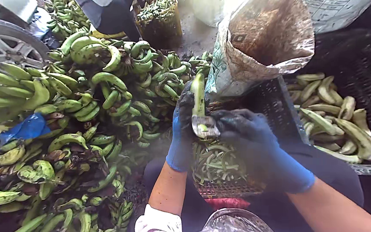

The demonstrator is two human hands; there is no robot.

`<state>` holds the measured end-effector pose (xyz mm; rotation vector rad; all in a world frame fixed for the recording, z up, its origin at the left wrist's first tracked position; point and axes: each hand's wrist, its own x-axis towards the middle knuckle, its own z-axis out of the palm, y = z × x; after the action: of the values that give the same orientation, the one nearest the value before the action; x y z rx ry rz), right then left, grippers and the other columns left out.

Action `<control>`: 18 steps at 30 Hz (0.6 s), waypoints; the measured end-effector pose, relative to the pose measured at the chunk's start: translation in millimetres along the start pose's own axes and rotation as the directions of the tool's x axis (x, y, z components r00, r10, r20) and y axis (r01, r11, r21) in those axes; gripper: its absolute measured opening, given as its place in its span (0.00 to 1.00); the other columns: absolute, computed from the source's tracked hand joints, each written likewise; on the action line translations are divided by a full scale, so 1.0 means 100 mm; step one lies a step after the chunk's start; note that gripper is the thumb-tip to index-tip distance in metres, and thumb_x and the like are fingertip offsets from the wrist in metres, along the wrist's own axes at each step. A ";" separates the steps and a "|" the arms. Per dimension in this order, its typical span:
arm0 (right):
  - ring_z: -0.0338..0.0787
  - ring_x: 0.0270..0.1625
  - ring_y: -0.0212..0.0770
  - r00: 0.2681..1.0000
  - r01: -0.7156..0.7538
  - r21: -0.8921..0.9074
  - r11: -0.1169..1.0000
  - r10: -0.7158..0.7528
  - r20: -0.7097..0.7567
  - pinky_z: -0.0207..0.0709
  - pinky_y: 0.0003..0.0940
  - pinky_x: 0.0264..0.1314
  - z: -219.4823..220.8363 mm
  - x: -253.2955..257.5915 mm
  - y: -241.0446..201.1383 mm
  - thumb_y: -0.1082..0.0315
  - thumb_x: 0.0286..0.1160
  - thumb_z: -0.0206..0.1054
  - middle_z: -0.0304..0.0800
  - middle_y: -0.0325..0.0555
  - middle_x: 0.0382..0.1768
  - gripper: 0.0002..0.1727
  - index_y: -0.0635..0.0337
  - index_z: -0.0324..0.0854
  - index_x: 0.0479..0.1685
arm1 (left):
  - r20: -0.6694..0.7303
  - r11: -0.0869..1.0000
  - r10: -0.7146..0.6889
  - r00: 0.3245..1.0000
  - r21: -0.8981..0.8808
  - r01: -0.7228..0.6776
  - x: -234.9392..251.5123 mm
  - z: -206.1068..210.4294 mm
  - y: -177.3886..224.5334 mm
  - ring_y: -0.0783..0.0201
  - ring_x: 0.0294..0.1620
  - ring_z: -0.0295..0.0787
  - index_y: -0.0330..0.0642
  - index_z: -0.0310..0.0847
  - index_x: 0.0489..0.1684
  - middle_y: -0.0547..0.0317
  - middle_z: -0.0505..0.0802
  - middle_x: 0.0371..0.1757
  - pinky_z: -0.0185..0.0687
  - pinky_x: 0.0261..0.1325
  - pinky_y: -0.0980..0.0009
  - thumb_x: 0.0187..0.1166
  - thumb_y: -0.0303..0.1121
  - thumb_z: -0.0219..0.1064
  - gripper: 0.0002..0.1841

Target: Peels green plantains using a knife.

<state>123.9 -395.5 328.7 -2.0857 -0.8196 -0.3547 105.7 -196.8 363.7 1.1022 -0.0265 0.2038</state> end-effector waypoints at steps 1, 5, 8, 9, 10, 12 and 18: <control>0.88 0.62 0.53 0.998 0.021 -0.042 0.999 -0.023 -0.061 0.72 0.66 0.60 0.00 0.07 0.03 0.37 0.80 0.61 0.90 0.50 0.62 0.26 0.40 0.89 0.66 | 0.022 1.000 -0.021 1.000 -0.017 0.021 -0.04 0.04 -0.02 0.78 0.50 0.87 0.61 0.70 0.81 0.69 0.88 0.60 0.87 0.52 0.77 0.91 0.46 0.51 0.21; 0.87 0.60 0.62 0.908 -0.073 -0.250 0.965 -0.039 -0.416 0.75 0.65 0.61 -0.12 0.46 0.37 0.42 0.79 0.66 0.88 0.63 0.60 0.27 0.52 0.87 0.66 | 0.140 0.957 -0.269 0.953 -0.069 0.280 -0.12 0.06 -0.12 0.67 0.40 0.90 0.54 0.73 0.78 0.57 0.90 0.51 0.90 0.41 0.70 0.89 0.44 0.55 0.21; 0.87 0.63 0.60 0.935 -0.118 -0.183 0.976 0.047 -0.352 0.75 0.66 0.62 -0.19 0.41 0.32 0.37 0.82 0.59 0.87 0.59 0.63 0.31 0.51 0.86 0.68 | 0.060 0.952 -0.298 0.953 -0.056 0.301 -0.08 -0.01 -0.05 0.64 0.37 0.91 0.61 0.70 0.79 0.55 0.91 0.52 0.90 0.37 0.67 0.89 0.52 0.52 0.22; 0.86 0.62 0.59 0.961 -0.076 -0.146 0.986 0.034 -0.275 0.73 0.68 0.61 -0.15 0.31 0.22 0.37 0.82 0.58 0.87 0.58 0.62 0.31 0.50 0.86 0.67 | -0.028 0.975 -0.222 0.975 0.001 0.222 -0.08 -0.01 -0.03 0.68 0.40 0.91 0.62 0.72 0.78 0.59 0.91 0.52 0.90 0.41 0.69 0.91 0.51 0.50 0.21; 0.86 0.63 0.57 0.981 -0.019 -0.116 0.993 -0.004 -0.196 0.73 0.68 0.62 -0.09 0.18 0.12 0.38 0.82 0.58 0.87 0.55 0.62 0.29 0.47 0.86 0.67 | -0.088 0.990 -0.095 0.992 0.099 0.104 -0.06 -0.01 -0.03 0.72 0.47 0.89 0.63 0.71 0.80 0.65 0.90 0.57 0.89 0.48 0.72 0.93 0.49 0.48 0.21; 0.86 0.63 0.49 0.990 0.092 -0.094 0.991 -0.102 -0.102 0.70 0.60 0.66 0.01 0.00 -0.01 0.39 0.81 0.60 0.90 0.49 0.61 0.26 0.38 0.86 0.69 | -0.104 0.981 0.112 0.988 0.171 -0.093 0.00 -0.01 -0.03 0.70 0.60 0.87 0.59 0.62 0.88 0.64 0.85 0.70 0.86 0.61 0.68 0.94 0.42 0.45 0.24; 0.87 0.62 0.63 0.933 -0.082 -0.254 0.964 -0.015 -0.358 0.76 0.67 0.61 -0.23 0.42 0.36 0.40 0.82 0.62 0.88 0.62 0.61 0.28 0.49 0.86 0.69 | 0.192 0.969 -0.222 0.956 0.154 0.194 -0.15 0.06 -0.09 0.69 0.48 0.89 0.65 0.66 0.87 0.61 0.88 0.64 0.89 0.47 0.69 0.89 0.47 0.56 0.26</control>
<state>180.1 -412.2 341.9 -2.1834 -0.5376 -0.8387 92.7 -207.9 356.6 1.2481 -0.0840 -0.1016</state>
